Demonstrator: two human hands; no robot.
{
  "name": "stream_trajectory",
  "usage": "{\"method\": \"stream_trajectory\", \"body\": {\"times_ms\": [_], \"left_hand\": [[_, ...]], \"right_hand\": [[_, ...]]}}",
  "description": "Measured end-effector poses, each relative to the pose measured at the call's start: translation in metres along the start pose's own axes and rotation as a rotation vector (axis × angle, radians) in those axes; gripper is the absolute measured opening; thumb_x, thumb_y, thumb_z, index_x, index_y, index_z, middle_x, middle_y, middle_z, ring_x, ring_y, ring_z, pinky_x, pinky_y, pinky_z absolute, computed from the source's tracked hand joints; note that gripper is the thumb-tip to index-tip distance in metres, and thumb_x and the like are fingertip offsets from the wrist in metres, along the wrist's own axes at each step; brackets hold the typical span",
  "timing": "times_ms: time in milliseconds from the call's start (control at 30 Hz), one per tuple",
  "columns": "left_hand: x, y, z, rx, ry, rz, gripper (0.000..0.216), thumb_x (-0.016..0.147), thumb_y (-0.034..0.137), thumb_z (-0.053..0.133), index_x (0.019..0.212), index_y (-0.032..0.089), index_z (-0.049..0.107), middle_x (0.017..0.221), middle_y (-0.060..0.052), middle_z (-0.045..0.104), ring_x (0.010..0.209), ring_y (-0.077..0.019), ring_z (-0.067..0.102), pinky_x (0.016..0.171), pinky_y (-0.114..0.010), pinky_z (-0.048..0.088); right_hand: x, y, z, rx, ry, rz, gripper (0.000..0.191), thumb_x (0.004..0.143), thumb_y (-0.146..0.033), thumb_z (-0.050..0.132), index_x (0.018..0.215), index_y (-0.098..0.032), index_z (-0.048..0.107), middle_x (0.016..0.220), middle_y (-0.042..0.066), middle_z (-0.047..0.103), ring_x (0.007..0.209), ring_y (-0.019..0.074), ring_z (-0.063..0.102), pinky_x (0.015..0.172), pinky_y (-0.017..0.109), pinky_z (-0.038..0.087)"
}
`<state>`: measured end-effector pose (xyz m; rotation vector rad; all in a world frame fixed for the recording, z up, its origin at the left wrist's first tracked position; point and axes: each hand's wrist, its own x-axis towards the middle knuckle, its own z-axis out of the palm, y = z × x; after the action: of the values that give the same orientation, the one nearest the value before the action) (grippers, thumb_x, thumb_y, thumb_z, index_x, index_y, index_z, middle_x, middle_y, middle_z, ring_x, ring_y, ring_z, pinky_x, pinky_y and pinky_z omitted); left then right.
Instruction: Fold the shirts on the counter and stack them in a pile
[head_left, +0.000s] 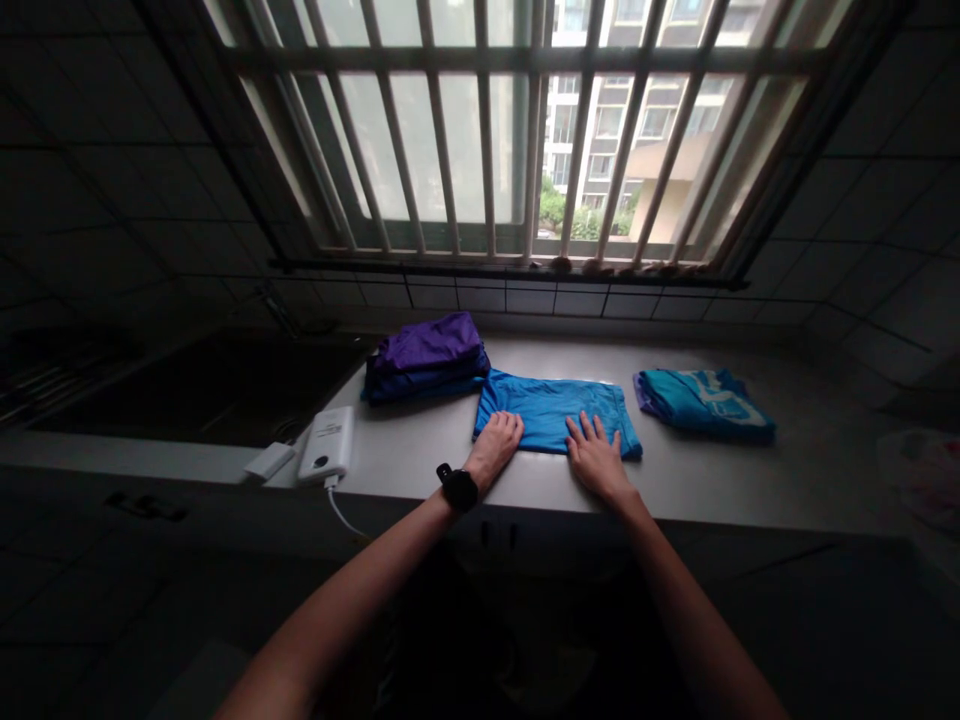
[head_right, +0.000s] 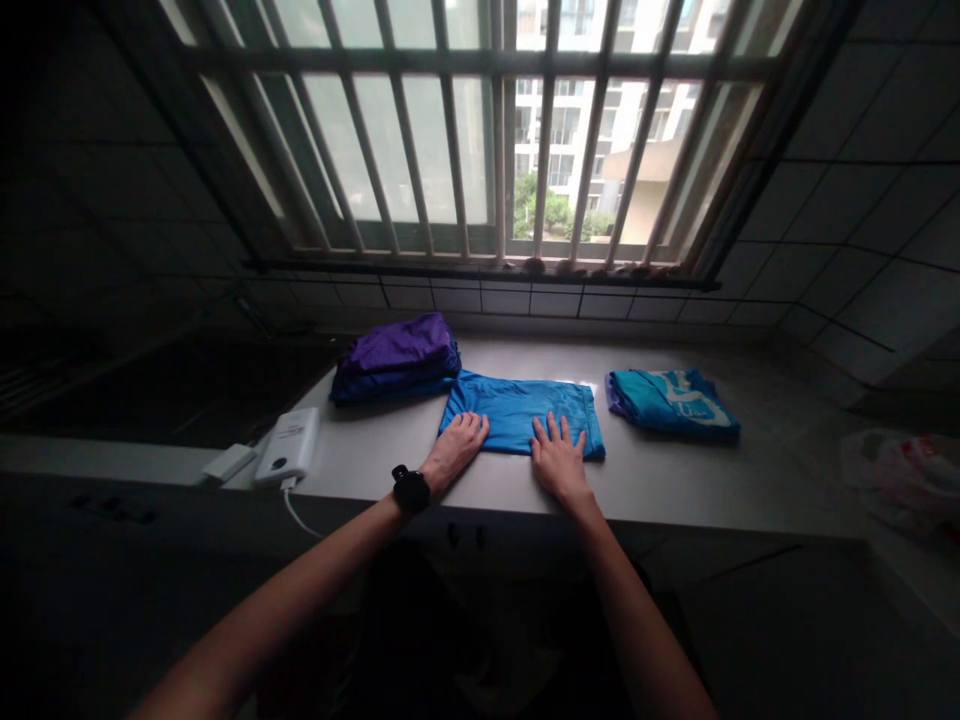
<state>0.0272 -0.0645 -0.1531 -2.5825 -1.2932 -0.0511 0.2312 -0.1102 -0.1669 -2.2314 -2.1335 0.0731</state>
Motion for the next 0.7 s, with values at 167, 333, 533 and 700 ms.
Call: {"method": "stream_trajectory", "body": {"times_ms": [167,333,533,700], "left_hand": [[0.0002,0.0020,0.0027,0.029,0.005,-0.006,0.049,0.096,0.002,0.035,0.141,0.006,0.054,0.131,-0.025,0.062,0.124,-0.0316,0.058,0.101,-0.044,0.047],[-0.0010,0.0016,0.0025,0.107,-0.022,0.005,0.051,0.098,0.003,0.027,0.142,0.003,0.052,0.133,-0.026,0.061,0.123,-0.0316,0.059,0.097,-0.042,0.047],[-0.0017,0.0028,0.0015,0.118,-0.024,0.003,0.050,0.097,0.003,0.027,0.142,0.003,0.051,0.133,-0.027,0.061,0.123,-0.0315,0.058,0.096,-0.043,0.047],[-0.0014,0.0039,0.0025,0.112,-0.013,-0.013,0.050,0.097,0.003,0.028,0.142,0.004,0.051,0.133,-0.025,0.061,0.124,-0.0308,0.058,0.098,-0.042,0.046]], "right_hand": [[-0.0012,-0.0006,0.0001,-0.003,-0.002,0.007,0.056,0.107,-0.037,0.020,0.161,-0.027,0.031,0.170,0.008,0.022,0.156,0.0320,0.018,0.119,0.067,0.021],[-0.0007,-0.0003,0.0002,-0.005,-0.016,0.009,0.056,0.107,-0.038,0.020,0.161,-0.026,0.030,0.170,0.009,0.021,0.156,0.0324,0.018,0.119,0.067,0.021],[-0.0022,-0.0016,-0.0002,-0.019,-0.021,0.013,0.056,0.107,-0.037,0.020,0.161,-0.026,0.030,0.170,0.009,0.020,0.156,0.0323,0.018,0.119,0.067,0.021],[-0.0039,-0.0026,-0.0073,0.055,-0.019,0.024,0.055,0.107,-0.033,0.025,0.159,-0.024,0.036,0.169,0.011,0.023,0.156,0.0339,0.018,0.119,0.071,0.018]]}}
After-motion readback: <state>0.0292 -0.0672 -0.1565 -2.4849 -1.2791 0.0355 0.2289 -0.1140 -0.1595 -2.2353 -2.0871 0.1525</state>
